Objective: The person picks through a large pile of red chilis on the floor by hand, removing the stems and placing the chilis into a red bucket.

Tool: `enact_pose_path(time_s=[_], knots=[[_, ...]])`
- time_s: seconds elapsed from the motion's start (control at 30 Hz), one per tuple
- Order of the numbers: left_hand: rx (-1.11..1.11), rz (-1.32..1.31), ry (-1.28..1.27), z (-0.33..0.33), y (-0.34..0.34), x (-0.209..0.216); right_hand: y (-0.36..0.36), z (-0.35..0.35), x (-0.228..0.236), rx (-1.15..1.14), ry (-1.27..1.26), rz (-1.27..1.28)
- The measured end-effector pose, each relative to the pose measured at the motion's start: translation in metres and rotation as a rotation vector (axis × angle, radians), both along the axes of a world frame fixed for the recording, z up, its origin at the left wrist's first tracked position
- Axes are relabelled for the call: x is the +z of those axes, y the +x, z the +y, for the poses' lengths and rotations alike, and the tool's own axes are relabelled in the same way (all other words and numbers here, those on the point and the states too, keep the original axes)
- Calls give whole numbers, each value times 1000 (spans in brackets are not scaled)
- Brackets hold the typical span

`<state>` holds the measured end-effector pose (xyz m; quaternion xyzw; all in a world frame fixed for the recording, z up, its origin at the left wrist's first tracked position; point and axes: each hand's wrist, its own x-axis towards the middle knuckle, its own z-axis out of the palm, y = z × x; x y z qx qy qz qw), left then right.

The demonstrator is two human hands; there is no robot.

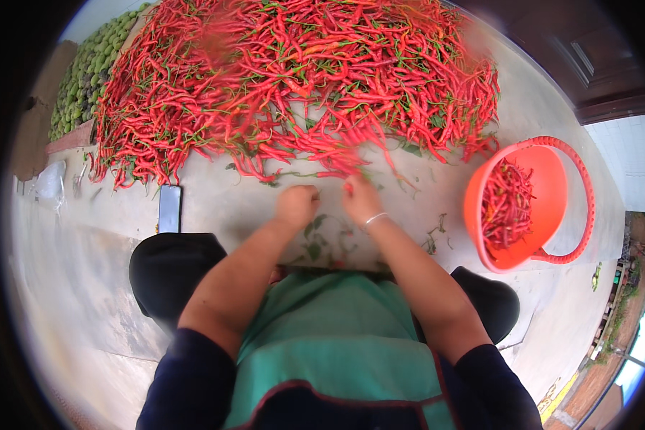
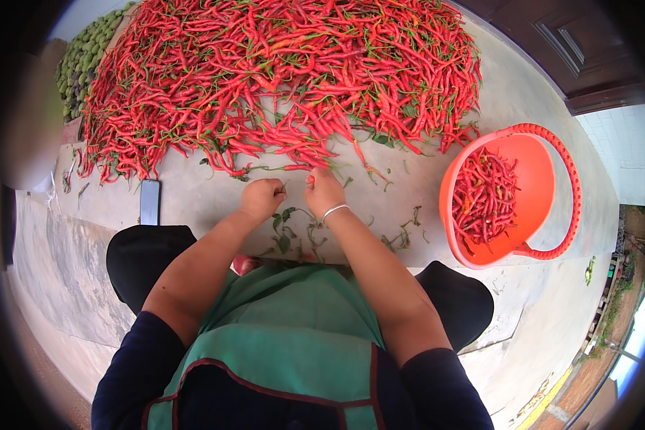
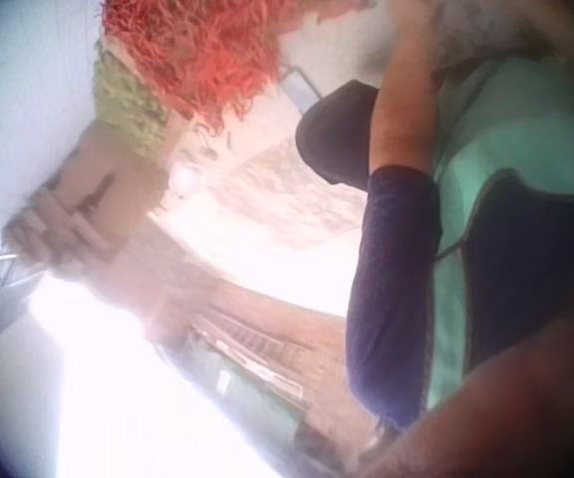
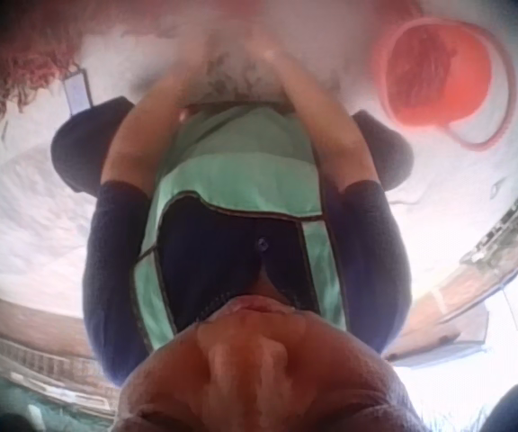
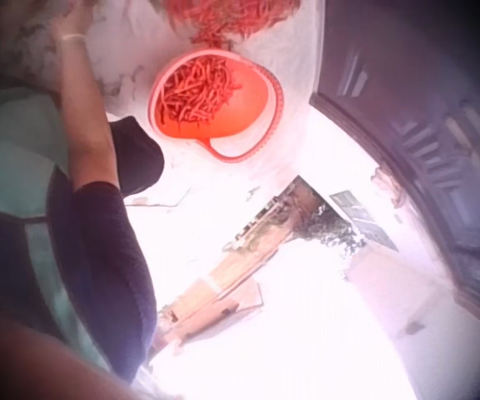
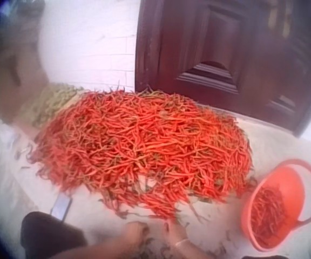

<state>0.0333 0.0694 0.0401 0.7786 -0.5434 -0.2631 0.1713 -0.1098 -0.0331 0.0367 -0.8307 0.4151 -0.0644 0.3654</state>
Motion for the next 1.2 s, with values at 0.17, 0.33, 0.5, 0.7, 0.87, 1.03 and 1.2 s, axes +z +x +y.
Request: enact_pose_path(time_s=[0.17, 0.33, 0.5, 0.7, 0.87, 1.03, 1.2], knots=[[67, -32, 82, 2, 11, 3, 50, -4, 8, 235, -310, 304], [-165, -175, -214, -14, 11, 27, 28, -4, 31, 397, -343, 137], [-358, 323, -5, -17, -8, 58, -32, -2, 87, 446, -126, 15], [-116, 721, 83, -28, 7, 58, -56, -16, 96, -21, 857, -480], [43, -137, 80, -41, 30, 18, -48, -12, 66, -290, 906, -443], [-123, -301, 31, -47, 39, -5, -37, -5, 63, 53, 196, -139], [-435, -233, -78, -25, -2, 64, -33, 2, 83, 386, -422, -67]])
